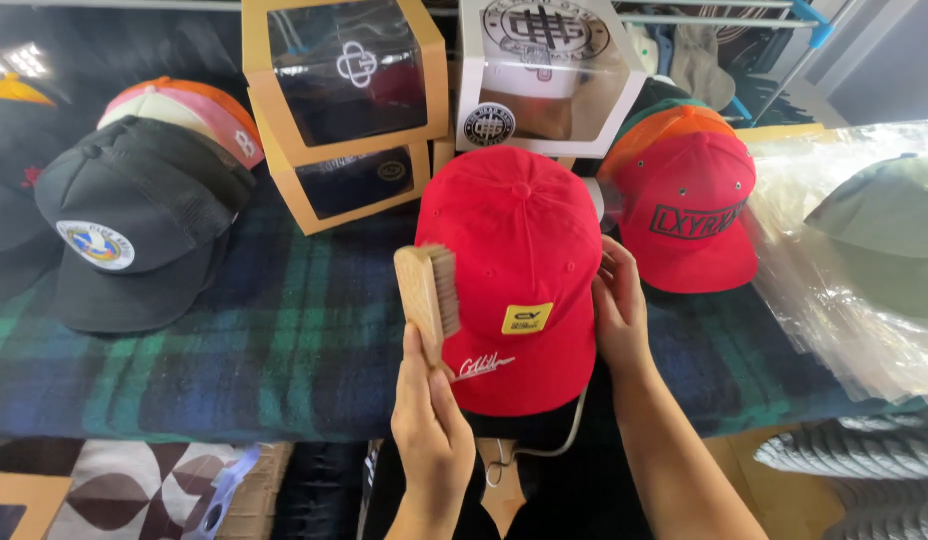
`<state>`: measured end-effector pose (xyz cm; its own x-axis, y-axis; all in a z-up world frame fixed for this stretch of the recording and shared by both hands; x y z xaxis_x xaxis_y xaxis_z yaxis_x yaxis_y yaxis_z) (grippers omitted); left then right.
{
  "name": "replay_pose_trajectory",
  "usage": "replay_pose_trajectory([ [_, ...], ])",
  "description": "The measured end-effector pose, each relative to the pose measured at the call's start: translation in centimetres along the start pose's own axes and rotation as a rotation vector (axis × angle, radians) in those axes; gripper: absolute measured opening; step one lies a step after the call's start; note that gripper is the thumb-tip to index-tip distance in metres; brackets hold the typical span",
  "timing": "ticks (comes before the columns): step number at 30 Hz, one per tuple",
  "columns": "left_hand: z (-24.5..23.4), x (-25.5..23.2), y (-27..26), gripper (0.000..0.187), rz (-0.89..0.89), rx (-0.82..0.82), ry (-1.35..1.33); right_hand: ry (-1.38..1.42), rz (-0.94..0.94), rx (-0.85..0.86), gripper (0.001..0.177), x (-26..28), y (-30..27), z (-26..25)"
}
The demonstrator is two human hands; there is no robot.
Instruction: Placing caps on a wooden head form, steaming them, and brushing them to prepare them for sale or display.
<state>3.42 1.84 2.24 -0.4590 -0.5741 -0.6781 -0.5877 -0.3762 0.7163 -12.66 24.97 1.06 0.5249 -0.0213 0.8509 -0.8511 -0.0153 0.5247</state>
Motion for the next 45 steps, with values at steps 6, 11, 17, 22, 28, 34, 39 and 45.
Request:
replay_pose_trajectory([
  [6,-0.2,0.2,1.7,0.053,-0.443,0.232,-0.129,-0.125,-0.075,0.002,0.031,0.0,0.4,-1.3],
  [11,-0.9,0.3,2.8,0.059,-0.728,0.277,-0.066,-0.154,-0.085,0.003,0.029,-0.6,0.6,-1.7],
  [17,-0.7,0.2,2.5,0.058,-0.706,0.240,-0.179,-0.185,-0.045,-0.019,0.026,0.3,0.4,-1.3],
  [22,-0.2,0.9,1.9,0.058,-0.703,0.267,-0.178,-0.187,0.002,-0.023,0.025,-0.7,0.0,-1.7],
  [28,-0.2,0.9,2.2,0.058,-0.624,0.269,-0.143,-0.216,0.017,-0.048,0.027,-0.3,0.1,-1.6],
  [34,-0.8,1.1,3.2,0.059,-0.768,0.307,-0.179,-0.239,0.049,-0.035,0.027,-0.7,0.0,-1.6],
  [39,-0.9,1.9,3.9,0.059,-0.875,0.319,-0.304,-0.245,0.044,-0.046,0.028,-0.9,0.0,-1.7],
  [45,-0.9,1.8,3.7,0.058,-0.803,0.302,-0.344,-0.271,0.038,-0.037,0.029,-0.9,0.1,-1.7],
])
Point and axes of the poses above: each hand's wrist, its own y-axis towards the middle knuckle, its own z-axis out of the palm, x = y × z, the point moved 8 cm from there along y, towards the middle knuckle, and after that the axes turned 1 degree about z, right-handed, at the moved point
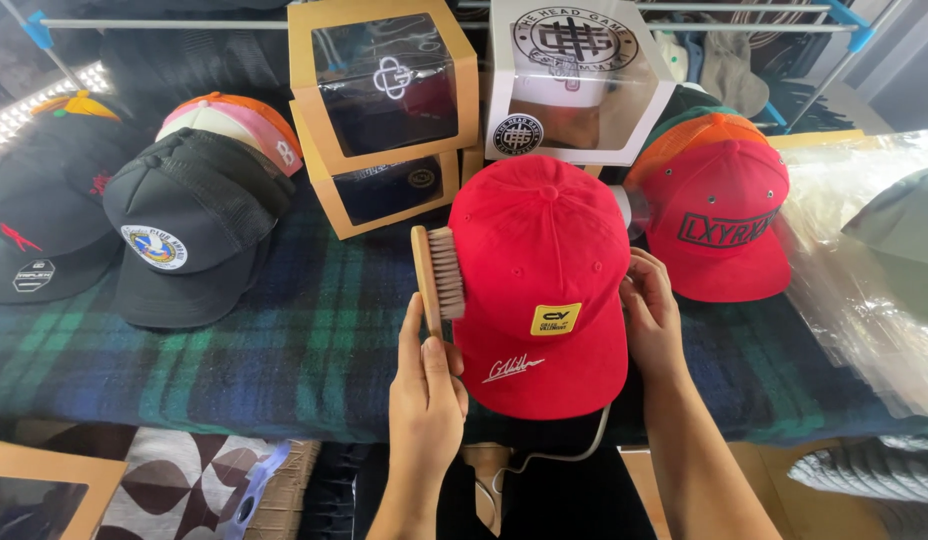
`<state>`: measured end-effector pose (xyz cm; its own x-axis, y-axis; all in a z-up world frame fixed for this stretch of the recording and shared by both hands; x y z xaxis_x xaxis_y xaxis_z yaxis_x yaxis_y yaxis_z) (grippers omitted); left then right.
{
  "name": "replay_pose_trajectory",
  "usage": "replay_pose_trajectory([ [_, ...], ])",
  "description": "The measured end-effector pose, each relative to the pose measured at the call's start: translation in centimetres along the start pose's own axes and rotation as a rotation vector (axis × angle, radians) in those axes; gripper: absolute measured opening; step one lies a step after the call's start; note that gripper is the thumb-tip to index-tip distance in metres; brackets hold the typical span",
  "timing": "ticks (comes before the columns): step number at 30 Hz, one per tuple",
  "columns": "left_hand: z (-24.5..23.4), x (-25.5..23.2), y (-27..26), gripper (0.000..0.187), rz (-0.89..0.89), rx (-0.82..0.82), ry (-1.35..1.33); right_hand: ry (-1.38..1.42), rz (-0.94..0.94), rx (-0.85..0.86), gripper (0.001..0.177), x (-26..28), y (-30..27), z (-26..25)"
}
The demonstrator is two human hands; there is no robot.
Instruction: Placing caps on a wooden head form, steaming them, and brushing them to prepare them for sale or display.
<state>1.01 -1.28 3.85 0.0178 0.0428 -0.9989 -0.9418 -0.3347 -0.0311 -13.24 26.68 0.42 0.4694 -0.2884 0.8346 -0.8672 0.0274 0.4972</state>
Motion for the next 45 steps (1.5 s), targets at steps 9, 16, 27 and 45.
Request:
replay_pose_trajectory([
  [9,-2.2,-0.2,2.6,0.056,-0.087,-0.005,0.055,0.011,0.033,-0.010,0.030,-0.9,0.2,0.0],
  [16,-4.5,-0.5,6.8,0.042,0.098,0.056,0.021,0.138,0.063,-0.008,0.028,-1.3,0.2,0.1],
  [27,-5.7,-1.1,11.4,0.041,-0.100,0.232,0.274,0.109,0.101,0.013,0.032,-2.5,0.4,0.2],
  [45,-0.9,-9.1,11.3,0.033,0.128,0.557,0.312,0.273,-0.149,0.090,0.036,-4.9,0.6,0.2],
])
Point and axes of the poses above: each hand's wrist, its own y-axis towards the middle knuckle, its own z-axis out of the palm, x = y × z, the point moved 8 cm from there along y, towards the middle knuckle, and after that the axes turned 1 degree about z, right-handed, at the moved point
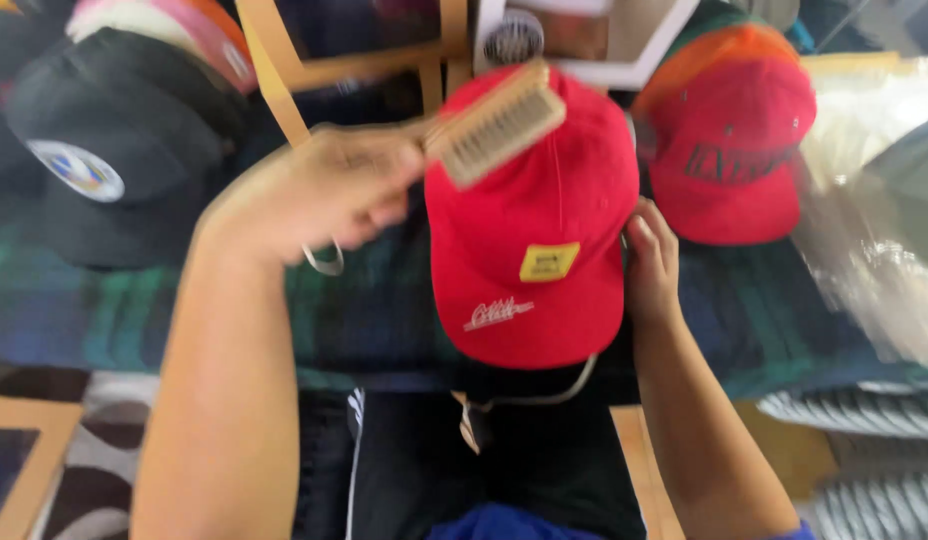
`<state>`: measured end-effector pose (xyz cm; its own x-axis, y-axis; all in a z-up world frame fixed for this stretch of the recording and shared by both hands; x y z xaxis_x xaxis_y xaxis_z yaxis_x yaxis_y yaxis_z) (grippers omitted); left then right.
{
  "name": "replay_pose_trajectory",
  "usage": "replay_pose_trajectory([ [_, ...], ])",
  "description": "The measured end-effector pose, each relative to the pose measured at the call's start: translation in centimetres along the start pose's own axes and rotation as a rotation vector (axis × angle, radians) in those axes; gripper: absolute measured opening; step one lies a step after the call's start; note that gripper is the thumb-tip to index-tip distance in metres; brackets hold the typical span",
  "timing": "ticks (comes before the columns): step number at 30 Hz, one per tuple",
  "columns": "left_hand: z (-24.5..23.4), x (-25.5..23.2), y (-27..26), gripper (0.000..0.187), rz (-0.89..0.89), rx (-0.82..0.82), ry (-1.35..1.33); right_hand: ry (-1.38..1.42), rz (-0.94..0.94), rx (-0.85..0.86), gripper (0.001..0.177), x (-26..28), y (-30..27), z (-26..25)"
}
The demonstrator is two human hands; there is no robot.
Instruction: Placing caps on a wooden head form, steaming them, and brushing them to prepare them for sale or display.
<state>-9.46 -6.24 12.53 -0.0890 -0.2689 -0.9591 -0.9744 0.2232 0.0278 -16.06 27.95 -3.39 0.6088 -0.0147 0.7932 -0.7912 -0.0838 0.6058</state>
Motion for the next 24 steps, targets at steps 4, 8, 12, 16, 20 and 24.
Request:
replay_pose_trajectory([
  [4,-0.5,-5.0,-0.3,0.051,-0.230,-0.049,0.473,-0.076,0.195,-0.079,0.032,3.3,0.1,1.2],
  [8,-0.1,-6.5,-0.4,0.054,-0.259,-0.062,0.619,-0.114,0.232,-0.070,0.035,3.4,0.0,1.4],
  [12,0.2,-6.4,0.1,0.055,-0.228,-0.049,0.682,-0.129,0.241,-0.069,0.039,3.8,0.2,1.6],
  [16,0.7,-6.5,-0.1,0.055,-0.165,-0.088,0.759,-0.117,0.237,-0.094,0.029,2.6,0.1,1.6],
  [20,1.5,-7.6,-0.5,0.055,-0.020,-0.148,0.725,-0.042,0.255,-0.078,0.028,3.9,0.9,2.4],
  [24,2.0,-7.8,-1.1,0.054,-0.056,-0.188,0.683,0.001,0.313,-0.084,0.027,3.6,0.4,2.5],
])
Point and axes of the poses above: each hand's wrist, its own y-axis towards the middle knuckle, its own z-axis out of the palm, x = y × z, the point moved 8 cm from there along y, towards the middle knuckle, and after that the axes turned 1 degree about z, right-handed, at the moved point
